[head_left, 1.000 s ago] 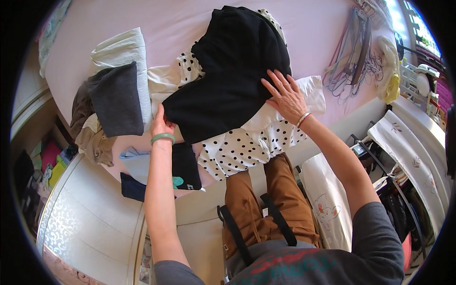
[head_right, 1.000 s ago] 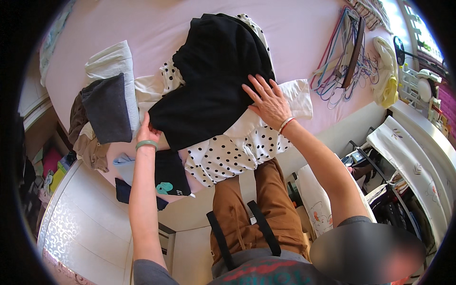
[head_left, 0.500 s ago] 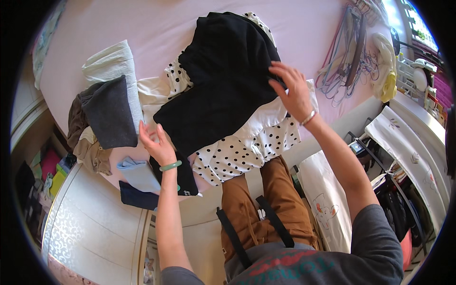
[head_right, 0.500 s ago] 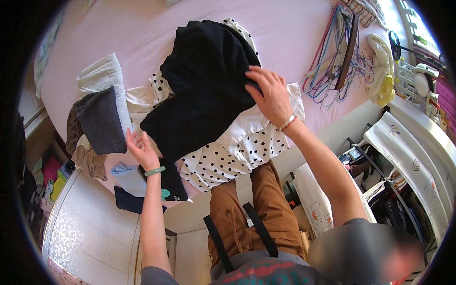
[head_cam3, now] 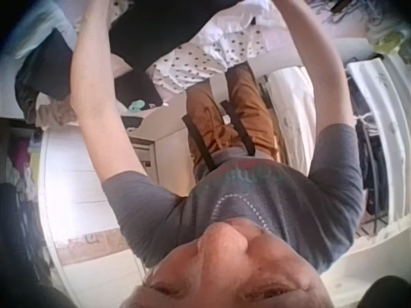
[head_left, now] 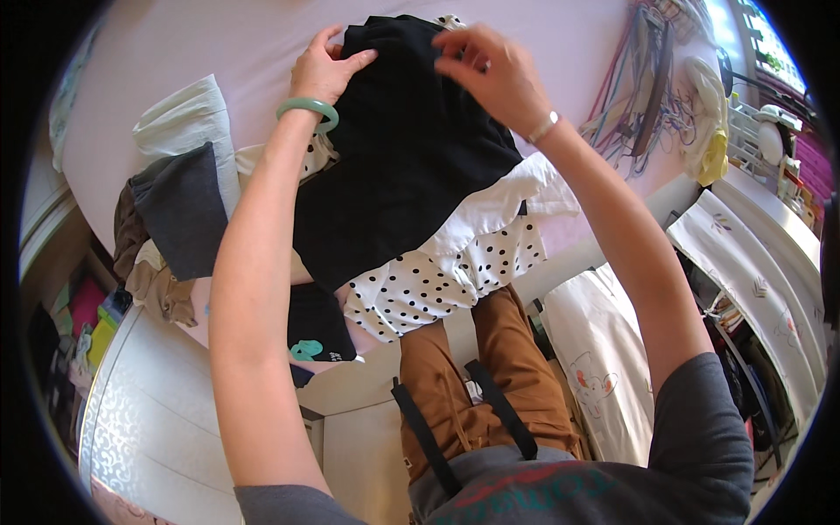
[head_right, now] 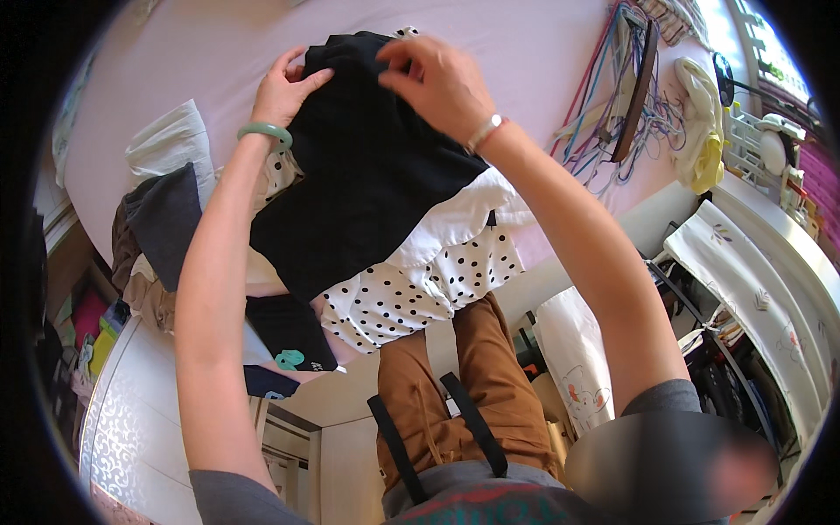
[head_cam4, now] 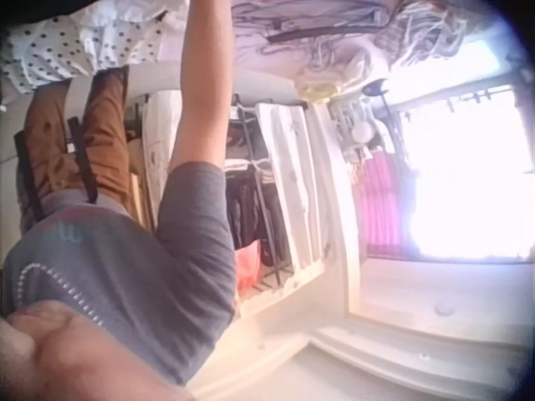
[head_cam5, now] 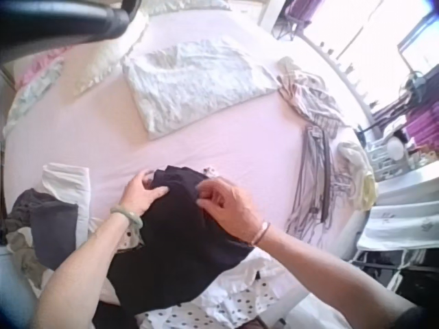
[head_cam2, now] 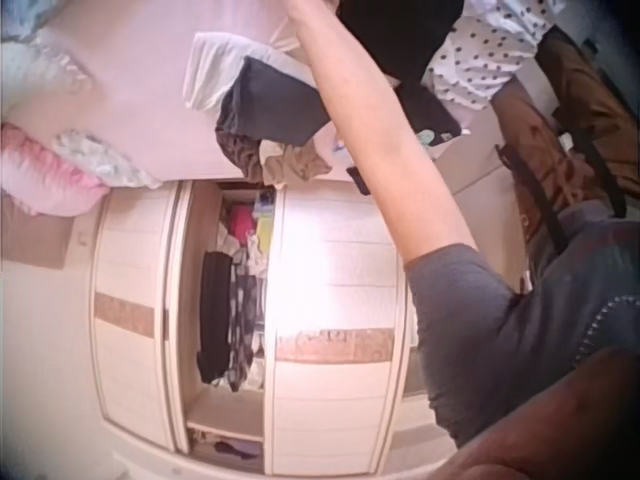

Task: The person folds various clothing items on a bed, including a dark grey garment, a black and white top, and polka-dotted pants. They place the folded items into a wardrobe drawer. The person also removes a hanger from the polka-dotted pants before folding them.

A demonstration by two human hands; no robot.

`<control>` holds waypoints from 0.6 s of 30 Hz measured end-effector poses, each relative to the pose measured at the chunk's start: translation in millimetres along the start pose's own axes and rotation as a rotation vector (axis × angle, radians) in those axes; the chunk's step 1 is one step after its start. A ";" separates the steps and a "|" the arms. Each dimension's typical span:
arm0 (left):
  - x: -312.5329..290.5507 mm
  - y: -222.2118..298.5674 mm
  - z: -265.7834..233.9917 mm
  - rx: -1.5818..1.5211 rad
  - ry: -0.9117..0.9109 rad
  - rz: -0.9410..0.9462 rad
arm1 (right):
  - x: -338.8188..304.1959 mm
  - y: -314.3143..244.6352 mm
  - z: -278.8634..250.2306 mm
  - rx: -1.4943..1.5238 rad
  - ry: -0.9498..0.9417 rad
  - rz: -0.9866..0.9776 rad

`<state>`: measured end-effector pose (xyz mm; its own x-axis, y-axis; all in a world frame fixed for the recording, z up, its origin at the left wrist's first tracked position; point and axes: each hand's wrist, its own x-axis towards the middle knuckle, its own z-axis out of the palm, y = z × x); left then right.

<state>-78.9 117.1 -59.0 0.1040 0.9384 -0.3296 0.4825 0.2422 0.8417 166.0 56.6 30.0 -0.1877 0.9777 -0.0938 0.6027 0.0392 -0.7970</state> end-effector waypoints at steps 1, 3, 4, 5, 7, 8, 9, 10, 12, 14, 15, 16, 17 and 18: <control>3.4 0.6 -2.5 -0.048 -0.079 -0.026 | -13.1 -8.2 -6.3 0.149 -0.114 0.051; 1.0 7.9 -5.6 -0.066 -0.079 -0.033 | -44.9 4.3 0.9 0.346 -0.330 0.102; -2.9 17.1 -6.1 -0.036 -0.055 -0.032 | -57.5 11.1 1.0 0.374 -0.435 0.204; -7.8 26.0 -7.3 -0.005 -0.028 -0.032 | -65.0 21.6 2.1 0.447 -0.390 0.293; -20.8 41.6 -8.8 0.091 0.101 0.069 | -80.5 43.7 7.6 0.601 -0.298 0.462; -26.8 46.2 -9.8 0.106 0.142 0.150 | -85.8 56.6 10.3 0.704 -0.228 0.514; -32.3 47.6 -12.5 0.126 0.183 0.226 | -88.6 58.0 12.6 0.739 -0.195 0.533; -38.0 49.3 -13.6 -0.012 0.173 0.323 | -91.2 59.4 14.7 0.772 -0.161 0.553; -59.3 65.1 -17.3 -0.017 0.140 0.425 | -97.0 61.2 17.2 0.770 -0.120 0.587; -83.6 80.5 -22.5 0.063 0.096 0.581 | -99.0 56.9 17.4 0.699 -0.116 0.608; -96.5 84.7 -25.1 0.129 0.058 0.664 | -95.4 51.3 12.3 0.837 -0.134 0.716; -106.3 82.8 -25.1 0.152 0.035 0.760 | -89.8 42.1 5.6 0.977 -0.155 0.825; -115.5 81.1 -25.8 0.174 0.012 0.856 | -85.5 35.7 1.5 1.117 -0.177 0.935; -125.9 86.0 -28.8 0.228 -0.043 0.906 | -83.1 34.1 -1.6 1.158 -0.195 0.950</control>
<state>-75.5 26.8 67.2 0.5541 0.7345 0.3918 0.3603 -0.6359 0.6826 203.5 -22.9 11.6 -0.2442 0.4997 -0.8311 -0.3534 -0.8439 -0.4036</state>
